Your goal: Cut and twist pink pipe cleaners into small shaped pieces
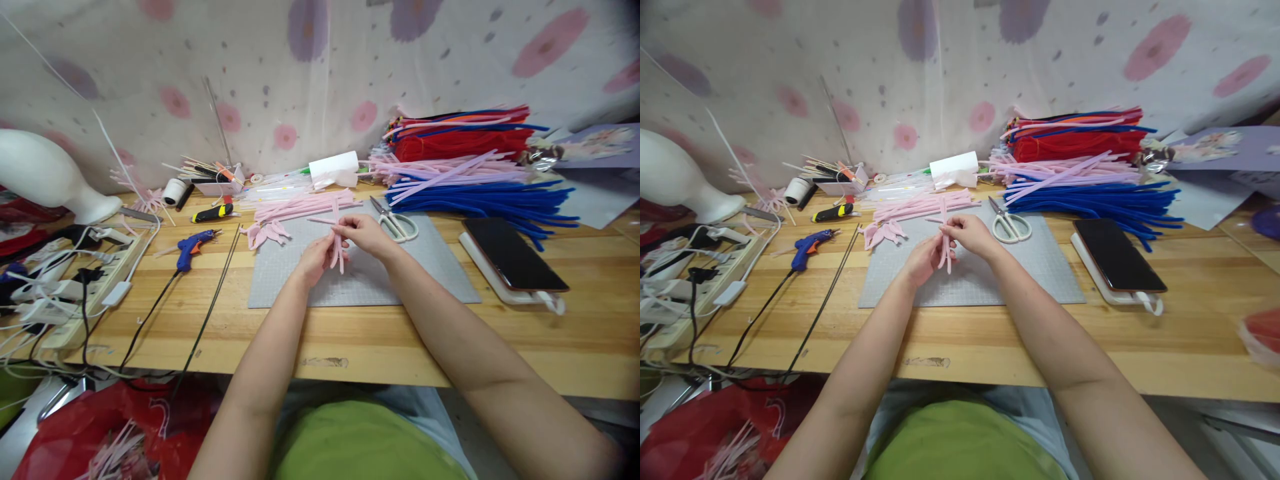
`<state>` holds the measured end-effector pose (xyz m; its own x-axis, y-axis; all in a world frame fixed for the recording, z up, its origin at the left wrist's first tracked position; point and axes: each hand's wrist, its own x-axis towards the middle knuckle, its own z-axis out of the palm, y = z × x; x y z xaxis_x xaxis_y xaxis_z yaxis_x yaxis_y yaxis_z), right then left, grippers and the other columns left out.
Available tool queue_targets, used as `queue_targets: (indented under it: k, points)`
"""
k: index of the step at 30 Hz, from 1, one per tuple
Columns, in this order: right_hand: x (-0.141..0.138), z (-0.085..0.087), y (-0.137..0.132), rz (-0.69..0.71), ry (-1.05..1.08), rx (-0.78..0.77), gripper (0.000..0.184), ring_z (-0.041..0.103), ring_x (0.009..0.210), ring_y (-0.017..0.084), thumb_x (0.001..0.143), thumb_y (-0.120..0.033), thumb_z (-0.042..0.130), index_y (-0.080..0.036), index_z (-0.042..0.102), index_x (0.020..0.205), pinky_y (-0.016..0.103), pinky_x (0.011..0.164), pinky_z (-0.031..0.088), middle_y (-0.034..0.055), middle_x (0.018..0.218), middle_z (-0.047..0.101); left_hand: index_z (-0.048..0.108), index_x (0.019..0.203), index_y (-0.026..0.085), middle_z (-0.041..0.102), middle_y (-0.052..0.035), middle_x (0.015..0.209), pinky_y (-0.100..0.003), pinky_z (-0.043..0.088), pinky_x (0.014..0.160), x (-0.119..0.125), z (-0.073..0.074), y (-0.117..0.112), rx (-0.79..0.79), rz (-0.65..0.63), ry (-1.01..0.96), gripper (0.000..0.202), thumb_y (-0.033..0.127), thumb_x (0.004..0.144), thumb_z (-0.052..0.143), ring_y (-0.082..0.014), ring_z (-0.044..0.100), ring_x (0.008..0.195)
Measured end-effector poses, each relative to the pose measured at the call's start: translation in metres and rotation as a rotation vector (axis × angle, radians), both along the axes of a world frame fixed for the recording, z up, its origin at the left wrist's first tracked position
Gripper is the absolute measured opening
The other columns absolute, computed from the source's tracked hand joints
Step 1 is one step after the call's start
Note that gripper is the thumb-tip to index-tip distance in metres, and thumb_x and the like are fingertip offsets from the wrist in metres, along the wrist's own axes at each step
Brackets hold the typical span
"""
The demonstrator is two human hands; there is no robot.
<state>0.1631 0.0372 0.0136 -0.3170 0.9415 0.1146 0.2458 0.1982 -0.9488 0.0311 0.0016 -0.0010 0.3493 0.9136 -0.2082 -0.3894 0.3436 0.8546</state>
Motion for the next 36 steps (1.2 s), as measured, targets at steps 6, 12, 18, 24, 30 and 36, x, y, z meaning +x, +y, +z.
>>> queue_targets:
  k: [6, 12, 18, 24, 30, 36]
  points:
    - [-0.001, 0.009, -0.006, 0.148, 0.039, -0.044, 0.03, 0.05, 0.051, 0.01, 0.067, -0.045, 0.058, -0.017, 0.05, 0.059, 0.023, 0.053, 0.038, -0.0004, 0.052, 0.054, 0.059, 0.073, 0.015, 0.054, -0.0002, 0.061, -0.033, 0.052, 0.066, -0.003, -0.001, -0.001, 0.011, -0.065, -0.063, 0.037, 0.052, 0.074, 0.052, -0.0068, 0.049, 0.049]
    - [0.003, 0.004, 0.0, 0.097, 0.022, -0.017, 0.026, 0.047, 0.051, 0.009, 0.065, -0.04, 0.059, -0.016, 0.051, 0.059, 0.023, 0.053, 0.036, -0.003, 0.051, 0.05, 0.061, 0.069, 0.014, 0.059, -0.0021, 0.063, -0.029, 0.05, 0.064, -0.002, -0.003, -0.004, 0.032, -0.027, 0.05, 0.03, 0.043, 0.066, 0.065, -0.0092, 0.055, 0.054]
    - [-0.005, 0.0, 0.001, -0.104, -0.045, 0.097, 0.023, 0.043, 0.051, 0.008, 0.064, -0.035, 0.059, -0.016, 0.051, 0.055, 0.023, 0.052, 0.031, -0.0033, 0.05, 0.049, 0.062, 0.074, 0.013, 0.057, 0.0005, 0.059, -0.025, 0.048, 0.059, -0.001, -0.006, 0.001, -0.08, 0.118, -0.008, 0.016, 0.028, 0.068, 0.065, -0.0082, 0.054, 0.052]
    - [-0.012, -0.014, 0.0, -0.018, 0.276, -0.144, 0.026, 0.04, 0.049, 0.006, 0.065, -0.041, 0.061, -0.015, 0.056, 0.064, 0.022, 0.048, 0.029, -0.002, 0.058, 0.053, 0.058, 0.078, 0.011, 0.045, 0.0046, 0.053, -0.019, 0.048, 0.051, 0.001, -0.003, 0.0, -0.143, 0.163, -0.139, 0.011, 0.02, 0.077, 0.051, -0.0036, 0.045, 0.044]
    - [-0.001, -0.015, -0.001, 0.225, 0.374, -0.377, 0.031, 0.046, 0.051, 0.007, 0.06, -0.038, 0.069, -0.015, 0.062, 0.08, 0.021, 0.047, 0.027, 0.0, 0.06, 0.058, 0.052, 0.075, 0.014, 0.042, 0.0055, 0.051, -0.017, 0.044, 0.042, 0.004, 0.0, -0.005, -0.108, 0.176, -0.146, 0.006, 0.02, 0.076, 0.05, -0.004, 0.041, 0.041]
    - [-0.001, -0.016, 0.001, 0.152, 0.411, -0.381, 0.027, 0.045, 0.051, 0.007, 0.056, -0.035, 0.072, -0.014, 0.062, 0.071, 0.022, 0.047, 0.027, -0.0007, 0.058, 0.056, 0.053, 0.075, 0.013, 0.043, 0.0055, 0.053, -0.019, 0.044, 0.043, 0.007, -0.005, -0.005, -0.027, 0.189, -0.085, 0.012, 0.025, 0.075, 0.055, -0.0042, 0.042, 0.042]
